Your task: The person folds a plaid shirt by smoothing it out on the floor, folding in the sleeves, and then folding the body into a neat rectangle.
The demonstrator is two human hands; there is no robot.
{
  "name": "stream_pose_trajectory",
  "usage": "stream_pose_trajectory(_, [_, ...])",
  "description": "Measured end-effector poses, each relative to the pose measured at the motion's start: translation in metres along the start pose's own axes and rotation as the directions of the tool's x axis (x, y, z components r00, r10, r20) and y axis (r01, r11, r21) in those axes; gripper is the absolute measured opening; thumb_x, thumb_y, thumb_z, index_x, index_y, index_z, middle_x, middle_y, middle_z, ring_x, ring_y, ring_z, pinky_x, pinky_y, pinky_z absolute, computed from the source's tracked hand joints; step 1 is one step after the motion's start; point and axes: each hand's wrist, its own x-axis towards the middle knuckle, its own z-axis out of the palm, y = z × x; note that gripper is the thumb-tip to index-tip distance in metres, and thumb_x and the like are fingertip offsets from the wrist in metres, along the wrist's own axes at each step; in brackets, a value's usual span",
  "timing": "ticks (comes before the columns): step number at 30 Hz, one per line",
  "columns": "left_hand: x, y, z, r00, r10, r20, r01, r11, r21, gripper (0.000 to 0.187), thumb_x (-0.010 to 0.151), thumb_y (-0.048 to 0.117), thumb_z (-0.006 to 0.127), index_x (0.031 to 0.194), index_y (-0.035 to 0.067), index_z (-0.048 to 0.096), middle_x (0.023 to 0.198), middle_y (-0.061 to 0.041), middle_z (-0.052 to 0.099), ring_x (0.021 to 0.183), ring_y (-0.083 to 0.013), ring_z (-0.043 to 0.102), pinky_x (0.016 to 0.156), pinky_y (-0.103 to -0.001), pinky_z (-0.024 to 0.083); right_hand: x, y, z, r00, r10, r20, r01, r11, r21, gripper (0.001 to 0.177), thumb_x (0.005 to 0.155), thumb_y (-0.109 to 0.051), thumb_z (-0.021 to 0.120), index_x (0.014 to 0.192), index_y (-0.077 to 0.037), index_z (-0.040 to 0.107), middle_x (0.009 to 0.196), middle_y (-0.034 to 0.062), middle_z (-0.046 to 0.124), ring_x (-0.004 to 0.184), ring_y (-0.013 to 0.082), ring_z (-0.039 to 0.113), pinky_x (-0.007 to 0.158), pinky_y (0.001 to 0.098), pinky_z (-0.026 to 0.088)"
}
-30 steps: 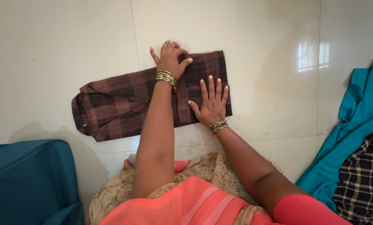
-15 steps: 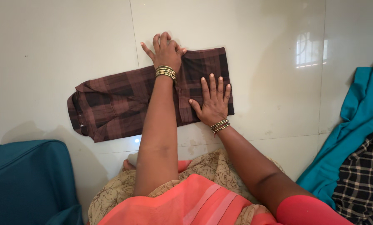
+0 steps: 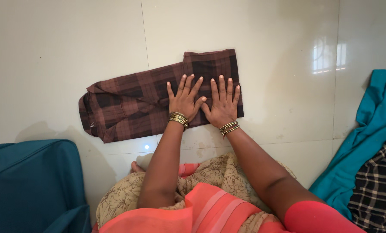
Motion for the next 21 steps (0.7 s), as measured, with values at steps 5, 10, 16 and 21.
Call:
stream_pose_trajectory(5, [0.004,-0.004,0.0,0.999,0.027,-0.033,-0.026,1.0,0.015,0.09,0.085,0.088,0.027,0.161,0.04,0.024,0.169,0.001,0.025,0.156,-0.021,0.018,0.12,-0.07,0.0,0.005,0.009,-0.003,0.999,-0.032,0.001,0.032,0.999,0.042,0.084,0.099,-0.059,0.052,0.164,-0.012,0.029,0.172,0.0135,0.021,0.16,0.0364,0.014,0.127,0.0584,-0.001])
stream_pose_trajectory(10, [0.011,-0.004,-0.003,1.0,0.015,0.012,-0.015,0.998,0.057,0.11,0.069,0.101,0.027,0.161,0.042,0.02,0.17,0.003,0.022,0.157,-0.0199,0.015,0.12,-0.07,-0.002,0.012,0.028,-0.002,0.994,0.042,0.098,-0.043,0.999,0.008,0.086,0.101,-0.068,0.042,0.167,-0.016,0.022,0.175,0.0064,0.014,0.161,0.0284,0.005,0.126,0.0584,-0.006])
stream_pose_trajectory(16, [0.02,-0.001,-0.009,0.996,-0.029,0.088,0.022,0.997,0.08,0.12,0.058,0.105,0.032,0.16,0.044,0.016,0.169,0.005,0.018,0.156,-0.0188,0.011,0.12,-0.069,-0.004,0.022,0.083,-0.006,0.964,0.267,0.004,-0.266,0.962,-0.062,0.099,0.097,-0.08,0.039,0.167,-0.016,0.01,0.171,0.0158,-0.004,0.157,0.034,-0.008,0.121,0.0615,-0.012])
stream_pose_trajectory(21, [0.027,0.0,-0.011,0.993,-0.059,0.098,0.053,0.996,0.065,0.122,0.056,0.106,0.033,0.16,0.045,0.014,0.17,0.006,0.015,0.156,-0.0184,0.009,0.121,-0.067,-0.005,0.022,0.1,-0.008,0.902,0.43,-0.034,-0.43,0.903,0.023,0.091,0.105,-0.072,0.039,0.17,-0.016,0.008,0.174,0.0182,-0.006,0.161,0.0374,-0.009,0.125,0.0627,-0.009])
